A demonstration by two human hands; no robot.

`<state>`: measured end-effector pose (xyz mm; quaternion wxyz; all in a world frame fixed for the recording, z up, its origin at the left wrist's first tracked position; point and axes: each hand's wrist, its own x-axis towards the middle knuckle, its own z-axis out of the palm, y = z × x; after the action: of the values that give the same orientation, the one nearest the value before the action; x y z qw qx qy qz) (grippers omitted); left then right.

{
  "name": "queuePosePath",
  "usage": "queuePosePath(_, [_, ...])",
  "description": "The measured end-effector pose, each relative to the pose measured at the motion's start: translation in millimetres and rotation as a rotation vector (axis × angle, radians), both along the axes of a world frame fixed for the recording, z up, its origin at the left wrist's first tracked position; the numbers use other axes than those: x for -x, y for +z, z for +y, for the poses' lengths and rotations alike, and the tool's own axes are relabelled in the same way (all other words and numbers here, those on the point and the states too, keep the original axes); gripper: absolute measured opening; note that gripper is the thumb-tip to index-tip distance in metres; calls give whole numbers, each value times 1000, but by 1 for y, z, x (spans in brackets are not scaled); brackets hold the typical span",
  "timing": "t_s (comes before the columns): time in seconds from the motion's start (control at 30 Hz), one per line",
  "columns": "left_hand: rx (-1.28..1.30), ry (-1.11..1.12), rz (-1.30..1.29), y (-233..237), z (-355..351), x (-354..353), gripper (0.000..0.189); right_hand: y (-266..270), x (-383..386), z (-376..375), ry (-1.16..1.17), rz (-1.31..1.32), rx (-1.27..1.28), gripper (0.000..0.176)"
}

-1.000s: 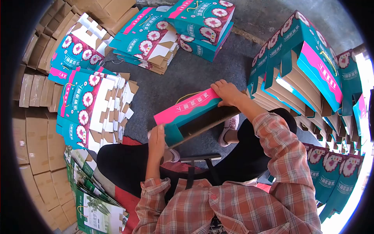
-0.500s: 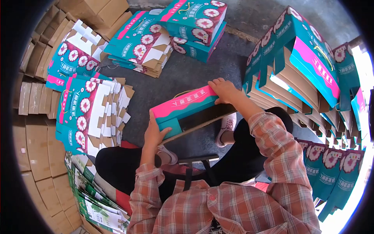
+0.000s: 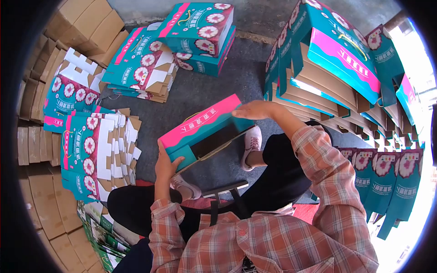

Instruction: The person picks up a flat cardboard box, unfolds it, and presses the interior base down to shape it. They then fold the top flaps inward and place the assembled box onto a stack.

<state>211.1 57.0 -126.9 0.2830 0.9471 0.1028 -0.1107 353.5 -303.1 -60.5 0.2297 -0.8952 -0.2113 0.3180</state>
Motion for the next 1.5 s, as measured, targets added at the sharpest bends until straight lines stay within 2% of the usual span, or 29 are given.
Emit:
queuePosePath(0.03, [8,-12,-35,-2,1,-1,115,-4,-4,-1,-6,-10,1,70])
queuePosePath(0.1, [31,-14,-47,-5,1,-1,114,-8,-8,4,296,84,135,69])
queuePosePath(0.13, [53,-10,-50,-5,1,0,114,-6,-5,5,324,53,194,72])
queuePosePath(0.17, [49,-10,-47,-6,2,1,114,-5,-6,7,324,55,190,72])
queuePosePath(0.23, [66,5,-44,-5,0,1,114,6,-8,11,178,272,282,87])
queuePosePath(0.27, [66,1,-44,-4,1,1,114,8,-6,8,175,272,281,87])
queuePosePath(0.33, [76,18,-13,-5,2,0,114,13,-2,-3,147,355,71,95])
queuePosePath(0.37, [81,16,-13,-6,2,0,114,15,-3,-7,144,356,75,95])
queuePosePath(0.43, [116,27,-42,-9,3,0,113,16,-5,-14,331,463,87,88])
queuePosePath(0.57, [116,14,-101,-21,9,0,113,1,-2,-20,201,294,59,84])
queuePosePath(0.63, [213,-155,-415,-57,30,-5,100,13,-12,-12,209,305,103,79])
queuePosePath(0.7, [768,249,-71,-55,33,-3,76,-5,-12,-11,109,59,192,79])
queuePosePath(0.77, [1296,502,188,-52,37,-6,69,-13,-3,-7,-165,-214,186,87])
queuePosePath(0.8, [1303,480,191,-46,35,-2,69,-20,-3,-5,-181,-225,194,87])
queuePosePath(0.87, [1274,479,308,-29,28,11,74,-39,-7,-1,-323,-79,227,97])
queuePosePath(0.9, [1273,471,307,-35,24,15,74,-46,-11,-2,-329,-83,225,97])
queuePosePath(0.97, [720,237,328,-46,17,19,65,-60,-17,-1,-314,50,161,90])
queuePosePath(1.0, [718,234,320,-35,9,18,65,-65,-18,-2,-292,36,132,87])
queuePosePath(1.07, [732,294,506,-3,-9,16,77,-59,-18,-2,-275,18,124,87])
queuePosePath(1.1, [730,293,501,-3,-7,16,77,-53,-17,0,-256,9,117,87])
queuePosePath(1.2, [736,297,431,-15,7,22,76,-28,-15,4,-271,-116,75,85])
queuePosePath(1.23, [737,257,264,-21,15,21,74,-15,-14,6,-269,-118,75,85])
queuePosePath(1.27, [733,213,99,-28,20,21,72,-1,-12,6,-270,-259,-29,82])
queuePosePath(1.3, [734,206,99,-22,16,18,72,16,-8,5,-273,-399,-132,78])
queuePosePath(1.37, [624,216,-286,6,1,6,56,62,5,4,-305,-675,-272,76])
queuePosePath(1.4, [623,206,-289,16,-3,-1,56,84,12,0,-306,-809,-338,76])
queuePosePath(1.47, [526,204,-461,33,-10,-19,52,129,27,-14,-303,-1041,-438,80])
queuePosePath(1.5, [627,178,-509,38,-12,-32,51,148,36,-25,-303,-1132,-469,82])
